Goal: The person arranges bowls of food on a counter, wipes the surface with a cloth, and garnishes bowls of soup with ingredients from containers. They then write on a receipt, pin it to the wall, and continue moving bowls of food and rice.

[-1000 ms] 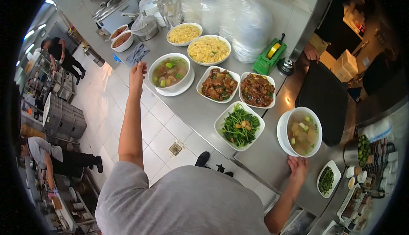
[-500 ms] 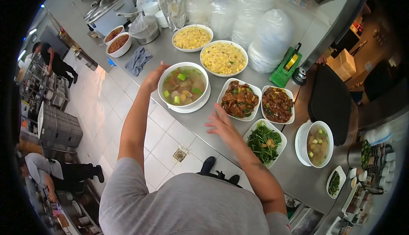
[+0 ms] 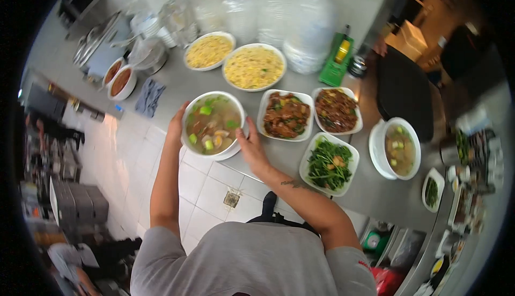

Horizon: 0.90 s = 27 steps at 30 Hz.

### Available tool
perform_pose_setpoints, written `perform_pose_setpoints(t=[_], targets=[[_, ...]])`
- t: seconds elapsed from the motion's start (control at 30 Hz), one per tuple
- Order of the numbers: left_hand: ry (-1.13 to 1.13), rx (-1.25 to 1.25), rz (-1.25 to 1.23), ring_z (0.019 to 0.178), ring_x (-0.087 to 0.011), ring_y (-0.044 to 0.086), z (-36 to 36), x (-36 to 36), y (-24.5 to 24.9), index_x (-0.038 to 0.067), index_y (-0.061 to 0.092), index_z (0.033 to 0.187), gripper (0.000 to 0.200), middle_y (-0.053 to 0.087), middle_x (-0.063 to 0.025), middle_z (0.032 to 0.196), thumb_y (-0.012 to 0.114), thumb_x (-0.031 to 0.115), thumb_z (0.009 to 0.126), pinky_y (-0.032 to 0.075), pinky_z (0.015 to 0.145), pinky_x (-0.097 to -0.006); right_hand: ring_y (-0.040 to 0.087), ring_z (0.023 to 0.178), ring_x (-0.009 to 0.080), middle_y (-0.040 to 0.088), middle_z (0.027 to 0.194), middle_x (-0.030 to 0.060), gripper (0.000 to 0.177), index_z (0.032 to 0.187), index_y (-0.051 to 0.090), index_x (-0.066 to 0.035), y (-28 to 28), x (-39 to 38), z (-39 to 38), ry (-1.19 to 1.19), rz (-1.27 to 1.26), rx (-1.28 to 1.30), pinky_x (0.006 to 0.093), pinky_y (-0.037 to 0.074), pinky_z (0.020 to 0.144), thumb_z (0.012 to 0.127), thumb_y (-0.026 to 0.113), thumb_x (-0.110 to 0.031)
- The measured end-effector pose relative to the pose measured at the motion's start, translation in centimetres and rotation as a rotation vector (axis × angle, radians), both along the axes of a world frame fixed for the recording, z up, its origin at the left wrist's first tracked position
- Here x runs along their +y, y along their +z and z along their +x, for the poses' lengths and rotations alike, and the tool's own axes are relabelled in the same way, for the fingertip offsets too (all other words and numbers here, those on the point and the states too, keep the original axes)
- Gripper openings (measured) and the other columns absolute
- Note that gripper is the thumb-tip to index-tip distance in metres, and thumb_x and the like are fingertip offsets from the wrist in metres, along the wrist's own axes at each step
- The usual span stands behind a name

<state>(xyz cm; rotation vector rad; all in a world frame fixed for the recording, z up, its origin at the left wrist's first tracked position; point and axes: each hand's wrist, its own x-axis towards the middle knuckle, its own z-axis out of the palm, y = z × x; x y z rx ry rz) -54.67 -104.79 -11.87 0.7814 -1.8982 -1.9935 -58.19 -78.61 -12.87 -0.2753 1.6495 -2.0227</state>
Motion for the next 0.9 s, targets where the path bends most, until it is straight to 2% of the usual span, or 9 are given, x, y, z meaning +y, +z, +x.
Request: perform_pose_setpoints(t=[0.07, 0.1, 0.3, 0.4, 0.5, 0.67, 0.7, 0.8, 0.9], targets=[[-0.019, 0.084, 0.104, 0.117, -0.0242, 0.047, 1.8, 2.1, 0.9, 0.004, 0.041, 0.132, 0.049, 0.044, -0.0136, 0.132, 0.037, 0.034, 0.092, 0.038, 0.097, -0.0332, 0.049, 0.081, 0.0101, 0.049, 0.095, 0.0051, 0.061, 0.140, 0.020, -0.008, 1.3, 1.4, 1.2, 0.000, 0.045, 0.013, 0.0238, 0.044, 0.066, 0.092, 0.050, -0.031], [-0.010, 0.073, 0.138, 0.117, -0.0244, 0.046, 2.7, 3.7, 2.3, 0.004, 0.040, 0.132, 0.049, 0.044, -0.0135, 0.132, 0.037, 0.033, 0.093, 0.038, 0.097, -0.0335, 0.047, 0.079, 0.0093, 0.049, 0.094, 0.0050, 0.060, 0.140, 0.021, -0.009, 1.3, 2.1, 1.9, -0.006, 0.069, 0.026, 0.0234, 0.043, 0.065, 0.092, 0.050, -0.031], [0.054, 0.032, 0.241, 0.117, -0.0257, 0.046, 8.7, 10.8, 5.6, 0.003, 0.039, 0.132, 0.048, 0.045, -0.0132, 0.130, 0.033, 0.030, 0.093, 0.040, 0.096, -0.0357, 0.047, 0.080, 0.0101, 0.048, 0.104, 0.0086, 0.059, 0.138, 0.022, -0.005, 3.3, 9.0, 6.3, 0.061, 0.071, 0.096, 0.0242, 0.043, 0.068, 0.093, 0.047, -0.034], [0.075, 0.010, 0.179, 0.117, -0.0261, 0.046, 11.2, 16.1, 8.3, 0.003, 0.040, 0.132, 0.047, 0.045, -0.0133, 0.129, 0.033, 0.030, 0.094, 0.040, 0.096, -0.0359, 0.048, 0.081, 0.0115, 0.046, 0.113, 0.0123, 0.060, 0.138, 0.022, -0.002, 4.0, 13.1, 8.5, 0.089, 0.045, 0.161, 0.0255, 0.044, 0.071, 0.094, 0.046, -0.035], [0.087, 0.018, 0.188, 0.115, -0.0263, 0.048, 13.1, 21.6, 10.4, 0.002, 0.040, 0.131, 0.046, 0.046, -0.0143, 0.128, 0.031, 0.027, 0.094, 0.041, 0.095, -0.0361, 0.049, 0.080, 0.0114, 0.047, 0.113, 0.0126, 0.060, 0.138, 0.022, -0.004, 7.2, 18.9, 10.9, 0.094, 0.069, 0.139, 0.0255, 0.044, 0.071, 0.093, 0.047, -0.034], [0.022, 0.013, 0.243, 0.114, -0.0261, 0.049, 14.6, 30.6, 11.3, 0.001, 0.041, 0.129, 0.045, 0.048, -0.0154, 0.126, 0.030, 0.026, 0.094, 0.042, 0.094, -0.0363, 0.050, 0.080, 0.0112, 0.050, 0.105, 0.0108, 0.058, 0.138, 0.023, -0.006, 9.3, 28.7, 13.8, 0.038, 0.070, 0.063, 0.0265, 0.045, 0.071, 0.093, 0.049, -0.031], [-0.012, 0.017, 0.260, 0.114, -0.0260, 0.049, 14.6, 32.3, 10.9, 0.001, 0.042, 0.129, 0.044, 0.048, -0.0155, 0.125, 0.030, 0.026, 0.094, 0.042, 0.094, -0.0363, 0.055, 0.089, 0.0164, 0.036, 0.128, 0.0203, 0.064, 0.138, 0.023, -0.004, 9.6, 30.8, 14.2, 0.034, 0.053, 0.035, 0.0267, 0.047, 0.072, 0.091, 0.051, -0.036], [-0.118, 0.045, 0.269, 0.112, -0.0256, 0.050, 13.9, 37.9, 9.9, 0.001, 0.044, 0.126, 0.044, 0.051, -0.0153, 0.122, 0.031, 0.028, 0.094, 0.042, 0.093, -0.0358, 0.055, 0.086, 0.0152, 0.040, 0.122, 0.0197, 0.063, 0.138, 0.023, -0.005, 9.7, 36.4, 15.5, -0.110, -0.019, 0.072, 0.0267, 0.047, 0.071, 0.091, 0.052, -0.034], [-0.196, 0.044, 0.332, 0.110, -0.0247, 0.051, 12.4, 43.3, 8.6, 0.000, 0.044, 0.125, 0.046, 0.052, -0.0154, 0.120, 0.032, 0.031, 0.094, 0.043, 0.092, -0.0352, 0.054, 0.086, 0.0131, 0.045, 0.112, 0.0178, 0.060, 0.138, 0.024, -0.007, 9.7, 42.0, 16.5, -0.232, 0.057, -0.005, 0.0263, 0.046, 0.073, 0.091, 0.053, -0.030]])
